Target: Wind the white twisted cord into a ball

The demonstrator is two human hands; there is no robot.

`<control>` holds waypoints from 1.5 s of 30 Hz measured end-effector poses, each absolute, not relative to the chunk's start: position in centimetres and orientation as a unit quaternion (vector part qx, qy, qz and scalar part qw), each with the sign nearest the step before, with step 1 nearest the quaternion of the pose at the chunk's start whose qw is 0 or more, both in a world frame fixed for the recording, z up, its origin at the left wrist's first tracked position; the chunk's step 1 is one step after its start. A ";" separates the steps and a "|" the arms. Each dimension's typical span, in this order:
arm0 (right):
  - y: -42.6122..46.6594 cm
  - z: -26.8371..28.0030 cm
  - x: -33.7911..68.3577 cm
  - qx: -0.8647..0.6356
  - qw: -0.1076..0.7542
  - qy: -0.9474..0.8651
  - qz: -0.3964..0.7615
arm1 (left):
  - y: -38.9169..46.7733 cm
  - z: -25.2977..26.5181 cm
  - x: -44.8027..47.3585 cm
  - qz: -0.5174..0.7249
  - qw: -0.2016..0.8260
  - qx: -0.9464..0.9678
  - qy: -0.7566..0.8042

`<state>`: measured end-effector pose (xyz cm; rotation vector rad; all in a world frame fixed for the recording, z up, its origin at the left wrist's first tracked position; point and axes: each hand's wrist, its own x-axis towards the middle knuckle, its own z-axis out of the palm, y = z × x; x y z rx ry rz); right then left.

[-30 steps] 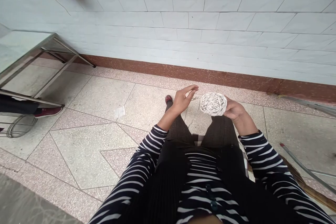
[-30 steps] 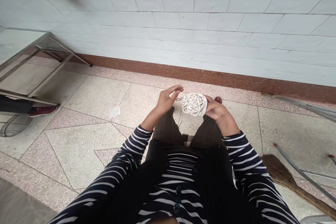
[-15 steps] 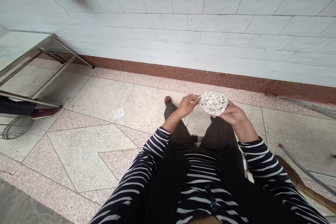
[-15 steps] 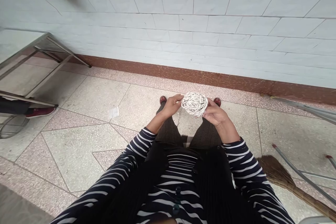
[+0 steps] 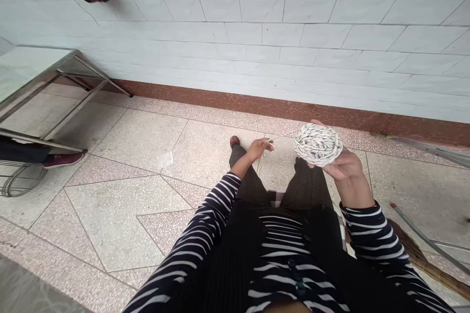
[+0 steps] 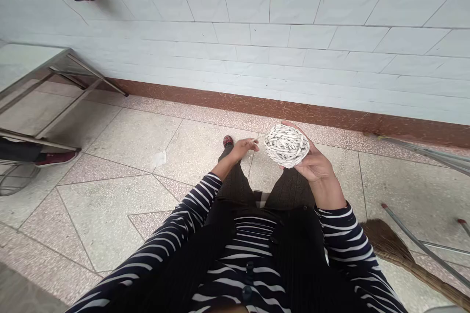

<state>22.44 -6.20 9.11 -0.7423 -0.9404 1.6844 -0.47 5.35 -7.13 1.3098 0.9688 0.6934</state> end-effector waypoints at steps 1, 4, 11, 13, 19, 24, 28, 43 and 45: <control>-6.1 9.1 22.4 -0.309 0.513 -0.387 0.701 | 4.8 -7.3 0.0 0.285 0.616 0.598 0.426; -5.7 8.6 22.1 -0.329 0.520 -0.364 0.699 | 3.1 -6.3 1.9 0.299 0.609 0.641 0.360; -5.3 6.6 21.1 -0.375 0.493 -0.333 0.711 | 2.1 -0.7 4.4 0.373 0.576 0.655 0.317; -5.3 6.6 21.3 -0.379 0.499 -0.341 0.700 | 2.1 -0.2 4.2 0.364 0.557 0.675 0.320; -4.3 8.6 23.0 -0.428 0.530 -0.392 0.619 | 1.0 -2.1 3.3 0.312 0.578 0.690 0.305; -2.7 10.2 24.6 -0.461 0.555 -0.457 0.520 | -0.1 -3.9 2.1 0.279 0.698 0.602 0.267; -1.3 9.7 25.4 -0.491 0.555 -0.526 0.417 | -1.5 -2.8 0.3 0.226 0.682 0.638 0.277; -1.8 4.1 21.3 -0.509 0.305 -0.642 0.484 | 3.9 6.1 -0.2 0.300 0.119 0.902 0.286; -2.5 4.9 21.3 -0.448 0.319 -0.622 0.557 | 4.7 5.9 0.0 0.323 0.162 0.884 0.298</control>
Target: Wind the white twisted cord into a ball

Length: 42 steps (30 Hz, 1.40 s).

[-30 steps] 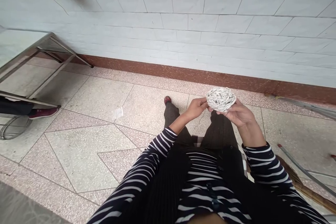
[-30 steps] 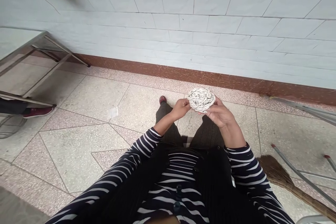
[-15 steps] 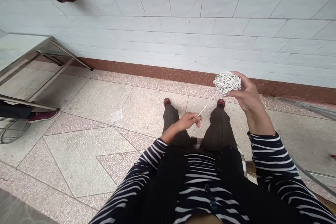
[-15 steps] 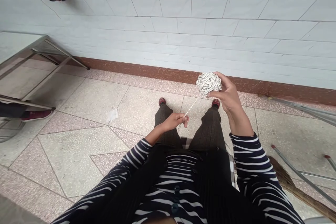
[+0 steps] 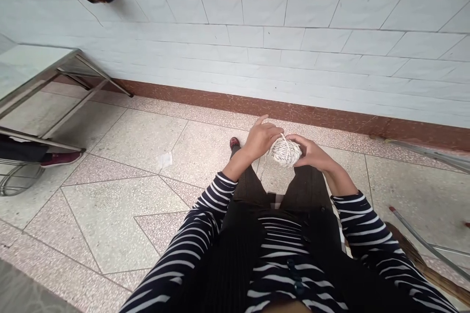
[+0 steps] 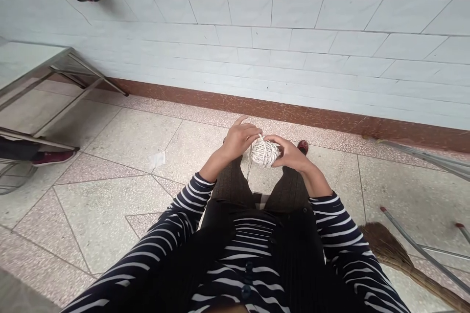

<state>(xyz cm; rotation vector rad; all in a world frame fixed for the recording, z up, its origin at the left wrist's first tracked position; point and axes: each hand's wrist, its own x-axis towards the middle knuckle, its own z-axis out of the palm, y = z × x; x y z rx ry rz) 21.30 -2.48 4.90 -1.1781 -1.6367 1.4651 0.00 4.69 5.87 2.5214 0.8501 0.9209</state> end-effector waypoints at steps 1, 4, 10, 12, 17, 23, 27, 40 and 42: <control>-2.8 5.2 21.4 -0.425 0.332 -0.611 0.580 | 4.9 5.6 0.1 0.336 0.199 0.868 0.307; -3.5 5.9 21.8 -0.386 0.393 -0.560 0.619 | 5.2 4.0 0.2 0.359 0.340 0.802 0.337; -3.7 7.9 22.2 -0.389 0.524 -0.434 0.622 | 3.5 -0.2 1.0 0.296 0.521 0.727 0.334; -3.4 8.9 22.4 -0.397 0.529 -0.418 0.623 | 2.7 -0.6 1.2 0.295 0.567 0.704 0.311; -2.8 9.6 23.7 -0.431 0.544 -0.409 0.592 | 1.4 0.4 1.0 0.300 0.679 0.623 0.248; -3.3 9.0 23.6 -0.413 0.537 -0.413 0.609 | 1.0 0.3 0.8 0.255 0.649 0.665 0.269; -3.3 9.2 23.2 -0.410 0.533 -0.429 0.604 | 0.4 -0.6 0.8 0.237 0.637 0.670 0.297; -0.5 5.7 23.7 -0.590 0.557 -0.526 0.255 | -2.3 0.5 -1.0 0.146 0.633 0.699 0.298; -0.5 5.2 23.8 -0.622 0.507 -0.565 0.194 | -2.6 1.2 -1.3 0.141 0.647 0.691 0.289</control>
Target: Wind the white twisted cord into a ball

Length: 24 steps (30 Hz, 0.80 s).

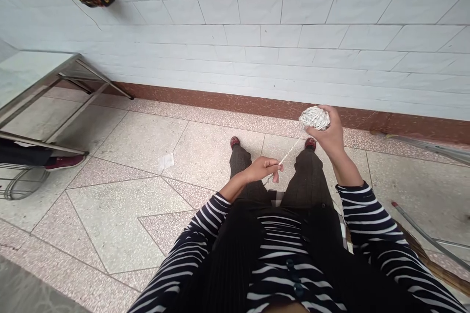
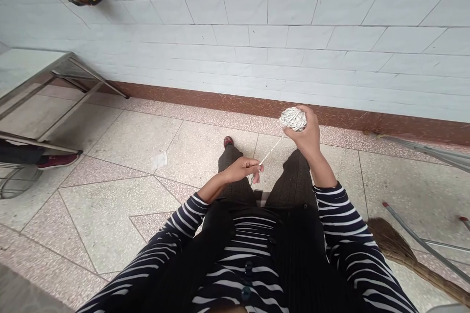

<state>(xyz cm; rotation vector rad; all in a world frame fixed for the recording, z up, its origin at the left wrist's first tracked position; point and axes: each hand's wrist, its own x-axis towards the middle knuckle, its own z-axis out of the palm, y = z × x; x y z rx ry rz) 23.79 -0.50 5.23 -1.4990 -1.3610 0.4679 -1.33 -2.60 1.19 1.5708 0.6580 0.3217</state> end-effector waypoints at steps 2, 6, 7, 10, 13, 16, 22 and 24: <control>-0.6 4.3 23.5 -0.651 0.445 -0.590 0.174 | -2.3 2.4 -1.4 0.148 0.633 0.703 0.287; -1.3 1.6 22.1 -0.641 0.349 -0.644 0.231 | 0.2 4.9 -0.6 0.178 0.505 0.779 0.327; -1.6 1.2 21.8 -0.627 0.335 -0.656 0.254 | 0.9 5.4 -0.3 0.191 0.461 0.798 0.338; -2.4 0.8 21.5 -0.580 0.305 -0.669 0.349 | 2.6 6.1 0.5 0.250 0.338 0.845 0.329; -3.2 1.6 22.0 -0.520 0.296 -0.643 0.479 | 3.3 6.1 1.1 0.282 0.267 0.874 0.293; -3.9 2.7 22.3 -0.465 0.324 -0.592 0.574 | 3.6 5.2 1.3 0.287 0.262 0.877 0.283; -4.9 4.1 21.8 -0.432 0.400 -0.497 0.638 | 3.8 1.2 1.3 0.303 0.372 0.809 0.339; -5.0 4.7 21.9 -0.423 0.435 -0.471 0.640 | 3.4 -0.3 1.3 0.295 0.424 0.784 0.346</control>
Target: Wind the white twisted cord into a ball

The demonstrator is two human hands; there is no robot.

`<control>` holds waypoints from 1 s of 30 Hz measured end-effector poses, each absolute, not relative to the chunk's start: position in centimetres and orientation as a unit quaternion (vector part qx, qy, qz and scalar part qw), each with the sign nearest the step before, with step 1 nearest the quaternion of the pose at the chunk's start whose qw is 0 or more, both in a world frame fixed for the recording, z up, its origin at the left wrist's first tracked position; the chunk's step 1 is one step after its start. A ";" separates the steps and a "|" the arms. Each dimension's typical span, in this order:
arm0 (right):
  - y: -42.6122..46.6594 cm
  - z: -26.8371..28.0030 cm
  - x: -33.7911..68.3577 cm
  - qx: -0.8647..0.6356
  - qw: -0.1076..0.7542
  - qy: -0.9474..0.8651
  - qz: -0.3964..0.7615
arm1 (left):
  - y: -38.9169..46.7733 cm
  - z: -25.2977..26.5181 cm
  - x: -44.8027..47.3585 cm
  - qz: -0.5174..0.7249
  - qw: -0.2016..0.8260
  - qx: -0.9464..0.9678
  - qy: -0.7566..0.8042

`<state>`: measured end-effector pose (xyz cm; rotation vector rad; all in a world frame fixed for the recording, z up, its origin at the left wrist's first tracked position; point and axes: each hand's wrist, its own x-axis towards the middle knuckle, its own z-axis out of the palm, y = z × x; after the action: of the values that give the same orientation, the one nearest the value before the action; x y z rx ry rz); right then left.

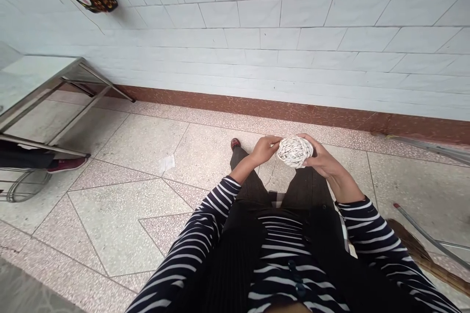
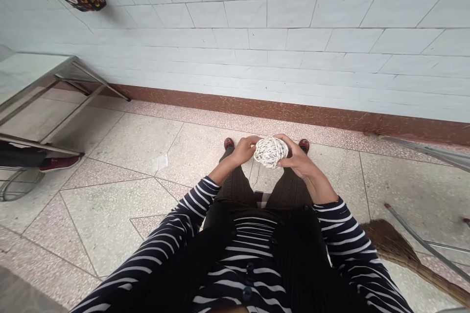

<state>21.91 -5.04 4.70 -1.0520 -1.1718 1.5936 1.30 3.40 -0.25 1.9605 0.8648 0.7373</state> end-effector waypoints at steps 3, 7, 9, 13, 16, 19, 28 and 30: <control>-4.9 5.7 22.4 -0.412 0.506 -0.429 0.625 | 2.3 -2.1 1.3 0.282 0.495 0.749 0.338; -3.8 6.7 23.1 -0.417 0.575 -0.403 0.577 | 0.2 -3.1 1.6 0.256 0.553 0.726 0.318; -2.7 6.8 23.5 -0.451 0.599 -0.427 0.506 | -0.8 -2.8 1.7 0.206 0.560 0.735 0.322; -0.9 5.3 24.1 -0.620 0.525 -0.529 0.246 | -1.7 -0.6 1.3 0.140 0.496 0.792 0.328; -0.9 3.3 24.0 -0.690 0.370 -0.592 0.192 | -0.5 1.7 0.8 0.193 0.372 0.847 0.327; -1.7 1.4 23.2 -0.654 0.282 -0.646 0.274 | 1.8 3.3 0.5 0.233 0.226 0.892 0.315; -4.8 1.2 23.3 -0.441 0.331 -0.480 0.683 | 5.3 -0.3 0.9 0.245 0.229 0.880 0.338; -5.3 1.8 23.2 -0.430 0.390 -0.432 0.690 | 5.2 -1.8 1.0 0.246 0.304 0.845 0.364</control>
<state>23.25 -5.30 1.85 -1.0917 -1.0979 1.7547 1.04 5.16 -1.81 2.2397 0.9644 0.6508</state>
